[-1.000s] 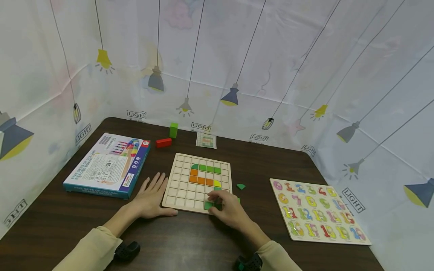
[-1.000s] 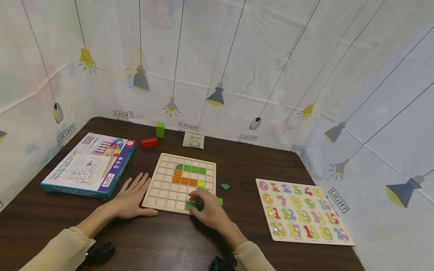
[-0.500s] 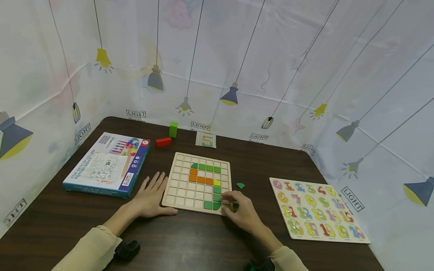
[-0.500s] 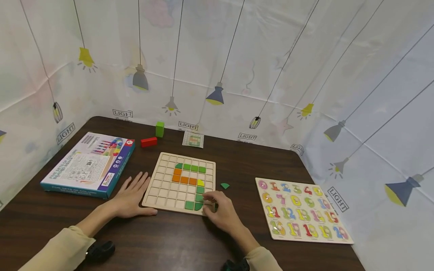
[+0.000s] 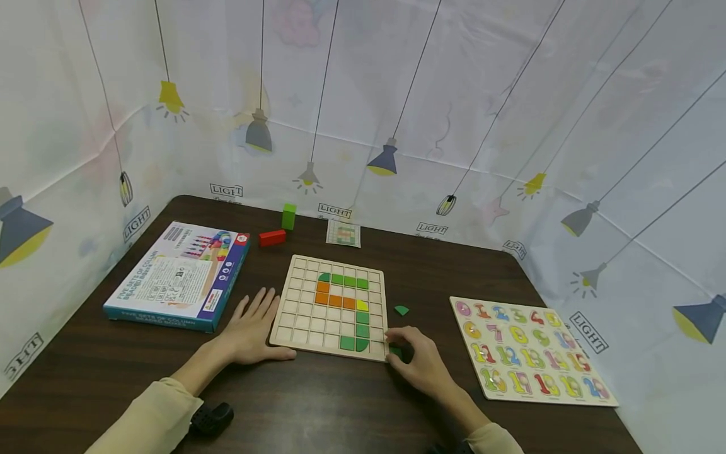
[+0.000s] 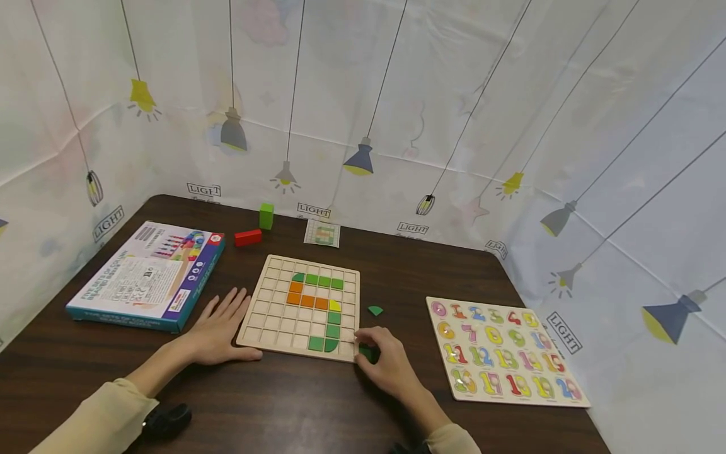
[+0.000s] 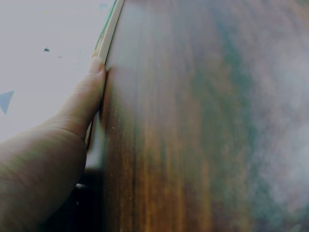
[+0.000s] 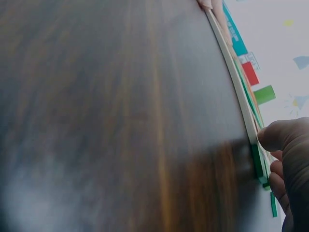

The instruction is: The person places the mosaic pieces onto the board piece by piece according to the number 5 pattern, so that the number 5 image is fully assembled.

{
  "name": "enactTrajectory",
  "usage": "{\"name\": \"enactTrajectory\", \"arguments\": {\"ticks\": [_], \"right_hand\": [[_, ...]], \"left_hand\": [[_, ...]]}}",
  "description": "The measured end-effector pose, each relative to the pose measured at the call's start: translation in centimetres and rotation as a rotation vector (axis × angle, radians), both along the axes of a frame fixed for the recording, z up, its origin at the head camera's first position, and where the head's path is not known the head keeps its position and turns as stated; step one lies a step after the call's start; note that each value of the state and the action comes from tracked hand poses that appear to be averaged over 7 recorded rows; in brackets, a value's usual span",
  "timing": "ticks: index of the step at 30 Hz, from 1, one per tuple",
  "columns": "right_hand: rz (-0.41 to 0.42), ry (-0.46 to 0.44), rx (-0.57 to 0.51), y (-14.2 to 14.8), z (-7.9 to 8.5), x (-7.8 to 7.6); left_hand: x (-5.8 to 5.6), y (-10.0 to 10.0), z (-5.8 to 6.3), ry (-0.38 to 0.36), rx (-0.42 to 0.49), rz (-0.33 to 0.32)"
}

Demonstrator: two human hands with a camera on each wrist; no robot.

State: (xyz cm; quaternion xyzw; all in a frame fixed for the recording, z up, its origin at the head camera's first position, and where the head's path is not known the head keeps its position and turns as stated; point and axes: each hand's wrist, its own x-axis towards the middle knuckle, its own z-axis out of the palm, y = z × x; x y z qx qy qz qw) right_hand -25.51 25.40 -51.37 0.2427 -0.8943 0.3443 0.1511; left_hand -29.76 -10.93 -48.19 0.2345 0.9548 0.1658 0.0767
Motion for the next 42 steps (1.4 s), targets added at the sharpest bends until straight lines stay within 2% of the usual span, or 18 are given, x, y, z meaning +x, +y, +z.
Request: {"name": "enactTrajectory", "arguments": {"ticks": [3,11,29,36,42], "right_hand": [[-0.015,-0.021,0.006,0.3,0.1,0.2],[-0.023,-0.021,-0.002,1.1,-0.2,0.5],[-0.049,-0.077,-0.016,1.4,-0.5,0.6],[-0.032,-0.085,-0.035,1.6,-0.6,0.4],[0.002,-0.072,-0.086,1.2,-0.1,0.1]], "left_hand": [[0.0,0.0,-0.1,0.002,0.01,-0.001],[-0.7,-0.2,-1.7,0.03,0.022,0.007],[-0.6,-0.2,-1.5,0.028,0.021,0.014],[-0.6,-0.1,-1.4,0.023,0.004,0.01],[-0.6,-0.1,-1.3,0.019,0.026,0.002]]}}
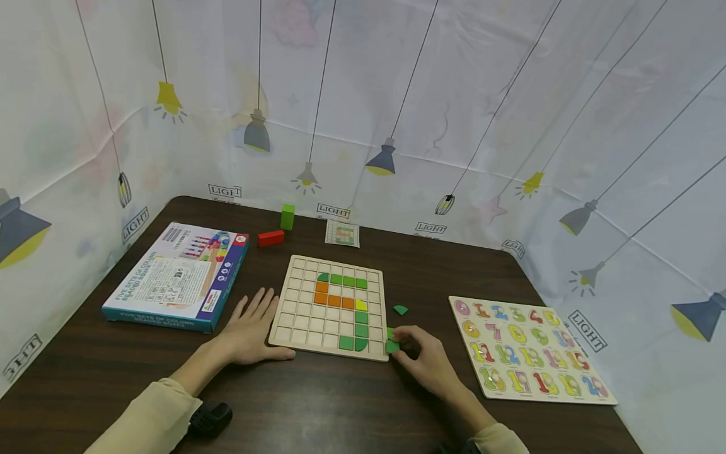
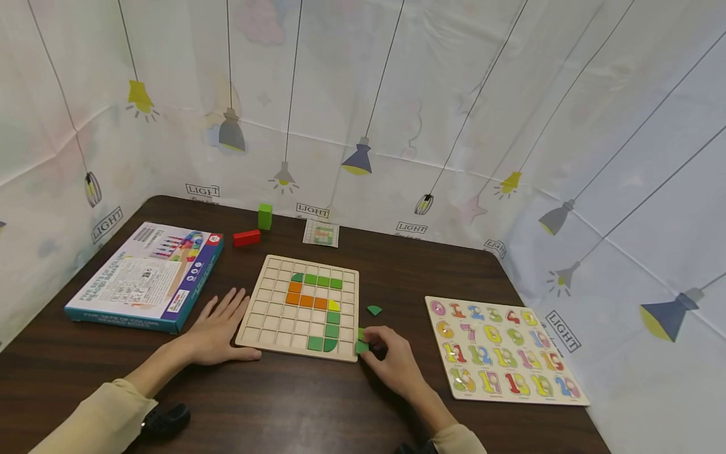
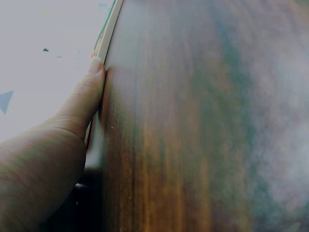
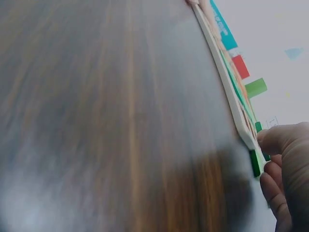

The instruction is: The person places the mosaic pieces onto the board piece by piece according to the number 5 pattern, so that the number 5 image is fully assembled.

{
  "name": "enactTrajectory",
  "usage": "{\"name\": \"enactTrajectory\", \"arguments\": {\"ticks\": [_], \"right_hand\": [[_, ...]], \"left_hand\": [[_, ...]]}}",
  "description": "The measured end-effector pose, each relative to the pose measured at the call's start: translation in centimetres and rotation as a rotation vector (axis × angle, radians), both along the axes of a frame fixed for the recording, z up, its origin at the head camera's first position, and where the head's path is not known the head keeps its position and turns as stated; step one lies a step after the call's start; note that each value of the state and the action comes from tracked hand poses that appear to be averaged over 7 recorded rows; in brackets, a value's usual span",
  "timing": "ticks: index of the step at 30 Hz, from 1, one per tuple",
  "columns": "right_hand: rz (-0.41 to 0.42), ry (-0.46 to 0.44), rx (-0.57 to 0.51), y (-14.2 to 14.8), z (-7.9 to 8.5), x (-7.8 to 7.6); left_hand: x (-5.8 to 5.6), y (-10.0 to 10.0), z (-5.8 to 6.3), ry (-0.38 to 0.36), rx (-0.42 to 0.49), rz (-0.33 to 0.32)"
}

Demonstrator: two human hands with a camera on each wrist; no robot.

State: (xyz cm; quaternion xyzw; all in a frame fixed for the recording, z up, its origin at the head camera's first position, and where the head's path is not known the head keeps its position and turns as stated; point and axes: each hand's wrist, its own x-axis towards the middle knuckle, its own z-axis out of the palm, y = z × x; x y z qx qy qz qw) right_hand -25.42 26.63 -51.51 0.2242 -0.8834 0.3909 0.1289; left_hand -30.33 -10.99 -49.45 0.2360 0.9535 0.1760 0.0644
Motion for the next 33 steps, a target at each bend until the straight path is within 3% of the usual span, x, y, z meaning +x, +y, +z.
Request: {"name": "enactTrajectory", "arguments": {"ticks": [12,20,33], "right_hand": [[0.084,0.064,-0.03,-3.9,0.7,-1.0],[0.142,0.114,0.012,-6.4,1.1,-1.6],[0.139,0.112,0.052,-9.0,1.1,-2.0]], "left_hand": [[0.3,0.0,0.6,-0.007,-0.009,-0.005],[-0.3,-0.2,-0.8,0.014,-0.014,0.006],[-0.1,-0.2,-0.6,0.014,0.0,0.002]]}}
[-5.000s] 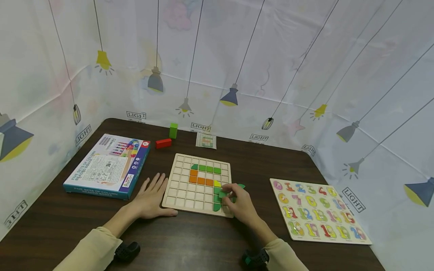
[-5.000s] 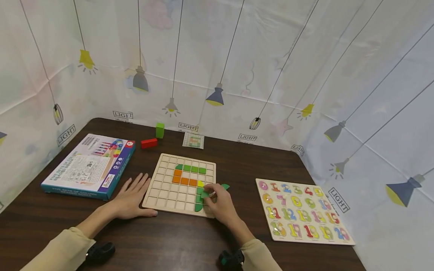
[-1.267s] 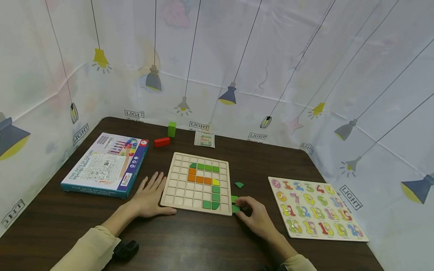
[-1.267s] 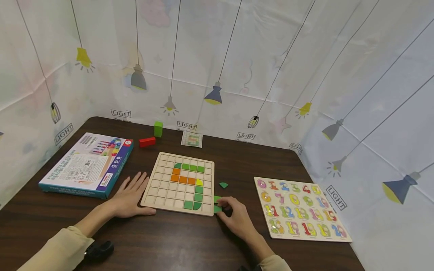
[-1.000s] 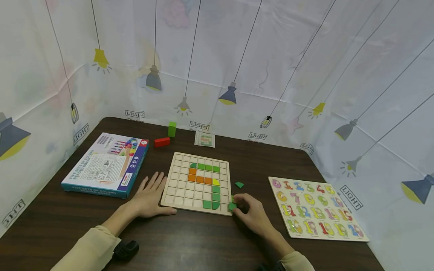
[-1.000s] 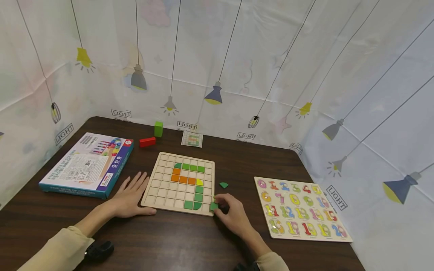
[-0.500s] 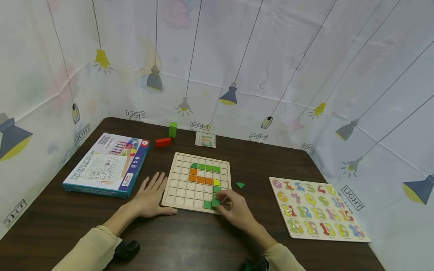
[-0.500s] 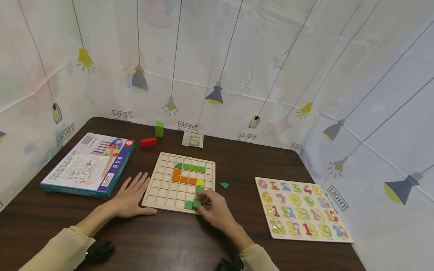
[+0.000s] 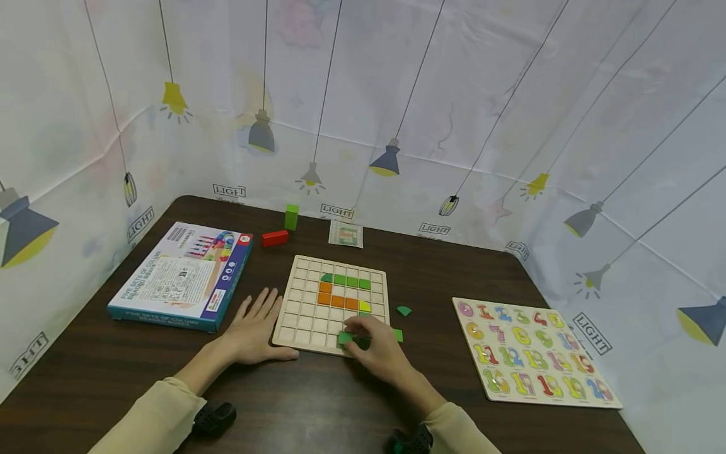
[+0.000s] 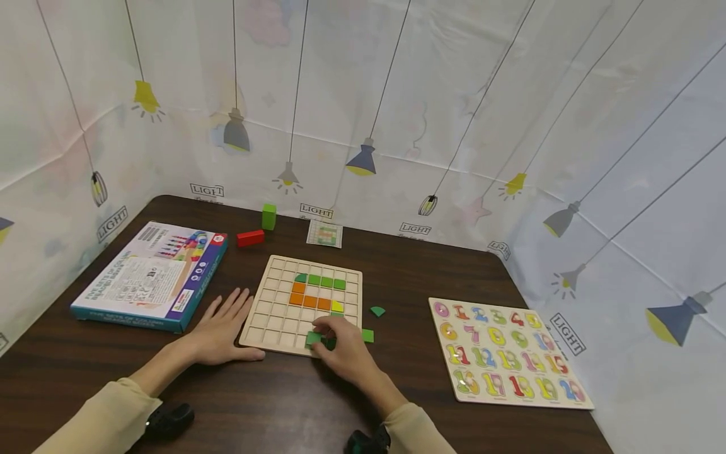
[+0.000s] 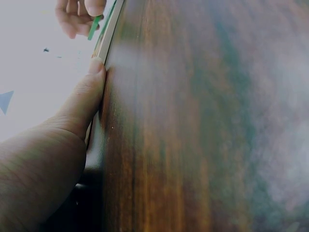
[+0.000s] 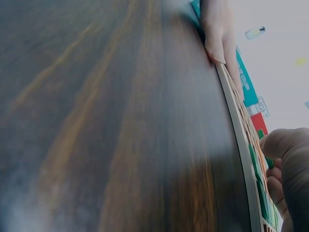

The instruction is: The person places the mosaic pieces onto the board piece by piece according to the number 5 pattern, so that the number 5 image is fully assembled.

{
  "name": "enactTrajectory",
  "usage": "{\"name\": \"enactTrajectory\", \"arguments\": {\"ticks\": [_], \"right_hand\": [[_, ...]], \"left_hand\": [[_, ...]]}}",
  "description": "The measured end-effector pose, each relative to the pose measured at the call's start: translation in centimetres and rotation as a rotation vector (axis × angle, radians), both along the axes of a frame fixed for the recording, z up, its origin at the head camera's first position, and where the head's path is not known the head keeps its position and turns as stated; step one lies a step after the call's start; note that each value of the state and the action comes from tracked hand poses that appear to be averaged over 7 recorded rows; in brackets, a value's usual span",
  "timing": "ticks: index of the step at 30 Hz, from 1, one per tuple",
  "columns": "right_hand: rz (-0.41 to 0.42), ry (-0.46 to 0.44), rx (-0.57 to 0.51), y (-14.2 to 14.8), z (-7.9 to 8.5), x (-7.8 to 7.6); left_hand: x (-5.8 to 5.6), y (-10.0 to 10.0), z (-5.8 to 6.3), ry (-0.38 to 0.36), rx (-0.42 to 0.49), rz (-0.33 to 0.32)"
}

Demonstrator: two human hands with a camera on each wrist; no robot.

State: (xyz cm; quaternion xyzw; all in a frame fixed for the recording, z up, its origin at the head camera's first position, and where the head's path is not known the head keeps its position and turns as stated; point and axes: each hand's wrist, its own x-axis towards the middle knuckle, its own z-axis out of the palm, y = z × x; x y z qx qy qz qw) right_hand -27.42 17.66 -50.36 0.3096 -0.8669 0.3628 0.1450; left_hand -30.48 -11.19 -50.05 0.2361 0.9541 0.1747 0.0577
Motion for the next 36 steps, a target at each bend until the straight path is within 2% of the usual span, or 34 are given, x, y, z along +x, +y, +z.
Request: {"name": "enactTrajectory", "arguments": {"ticks": [21,31,36], "right_hand": [[-0.022,0.01,0.069,-1.7,0.1,0.0],[-0.025,-0.012,0.087,-1.9,0.1,-0.1],[-0.025,-0.019,0.086,-1.9,0.0,-0.3]], "left_hand": [[0.9,0.5,2.0,0.004,-0.028,-0.013],[0.6,0.3,1.3,-0.008,-0.006,-0.008],[0.7,0.2,1.5,-0.007,0.019,-0.014]]}}
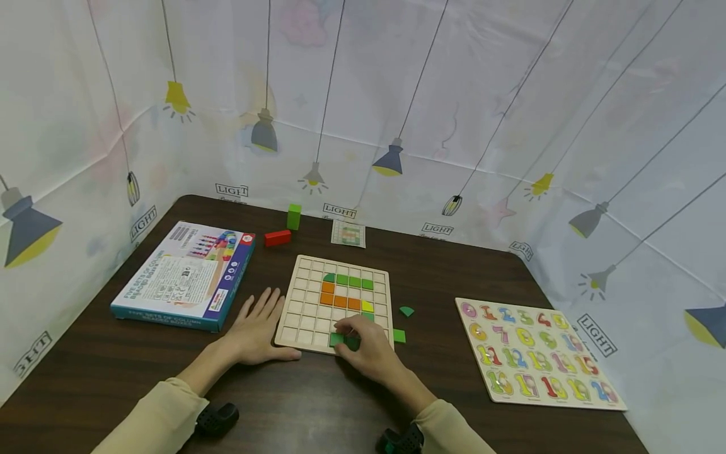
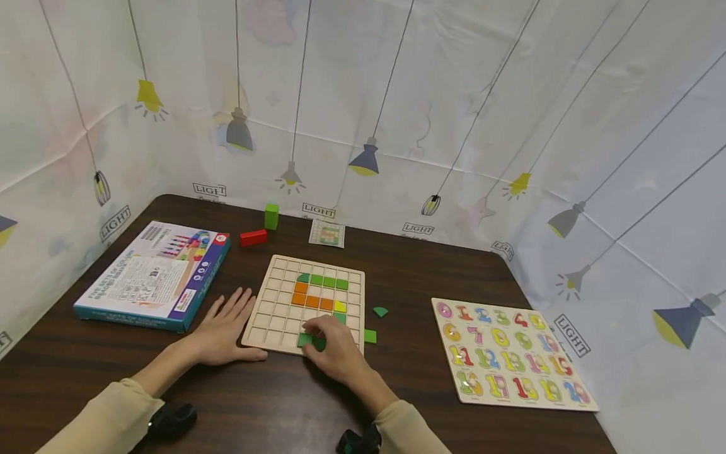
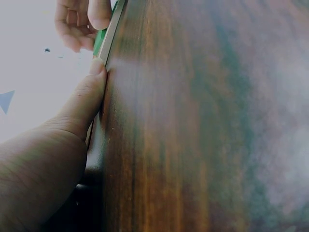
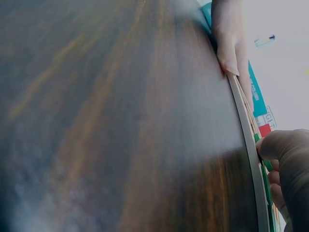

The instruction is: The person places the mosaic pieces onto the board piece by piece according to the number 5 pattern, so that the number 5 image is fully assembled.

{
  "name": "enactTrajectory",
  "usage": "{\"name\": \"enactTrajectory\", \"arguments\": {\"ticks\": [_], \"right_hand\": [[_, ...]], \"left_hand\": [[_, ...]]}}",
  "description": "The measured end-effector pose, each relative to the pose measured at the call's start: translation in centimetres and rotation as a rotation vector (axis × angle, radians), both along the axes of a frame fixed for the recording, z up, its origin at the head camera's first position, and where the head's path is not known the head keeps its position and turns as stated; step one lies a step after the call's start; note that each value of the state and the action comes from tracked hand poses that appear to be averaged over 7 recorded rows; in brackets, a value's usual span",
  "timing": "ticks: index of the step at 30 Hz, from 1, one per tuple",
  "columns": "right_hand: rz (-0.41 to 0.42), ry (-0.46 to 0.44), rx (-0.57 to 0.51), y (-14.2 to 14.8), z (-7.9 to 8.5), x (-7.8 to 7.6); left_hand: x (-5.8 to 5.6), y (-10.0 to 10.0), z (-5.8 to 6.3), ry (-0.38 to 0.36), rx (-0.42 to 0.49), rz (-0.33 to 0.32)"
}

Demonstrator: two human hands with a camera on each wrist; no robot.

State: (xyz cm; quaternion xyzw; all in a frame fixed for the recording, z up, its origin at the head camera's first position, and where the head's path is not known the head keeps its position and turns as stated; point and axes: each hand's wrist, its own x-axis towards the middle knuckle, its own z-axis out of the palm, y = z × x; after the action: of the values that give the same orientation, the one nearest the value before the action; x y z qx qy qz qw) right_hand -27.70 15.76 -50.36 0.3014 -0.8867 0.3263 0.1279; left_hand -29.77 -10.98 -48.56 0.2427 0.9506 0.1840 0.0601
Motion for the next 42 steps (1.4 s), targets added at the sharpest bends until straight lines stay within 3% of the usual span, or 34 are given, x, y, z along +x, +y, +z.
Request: {"name": "enactTrajectory", "arguments": {"ticks": [20,26,32,38,42], "right_hand": [[-0.008,-0.022,0.012,0.2,0.1,0.2],[-0.01,-0.026,0.013,0.4,0.1,0.2],[-0.018,-0.015,-0.038,1.0,-0.1,0.0],[-0.077,0.017,-0.107,2.4,-0.2,-0.4],[-0.114,-0.028,-0.179,3.4,-0.1,-0.6]], "left_hand": [[0.1,0.1,0.1,0.006,-0.04,0.006],[-0.6,-0.1,-1.2,0.013,-0.03,0.018],[-0.8,-0.2,-1.6,0.018,-0.023,0.023],[-0.8,-0.2,-1.7,0.013,-0.032,0.023],[-0.7,-0.2,-1.6,0.014,-0.02,0.021]]}}
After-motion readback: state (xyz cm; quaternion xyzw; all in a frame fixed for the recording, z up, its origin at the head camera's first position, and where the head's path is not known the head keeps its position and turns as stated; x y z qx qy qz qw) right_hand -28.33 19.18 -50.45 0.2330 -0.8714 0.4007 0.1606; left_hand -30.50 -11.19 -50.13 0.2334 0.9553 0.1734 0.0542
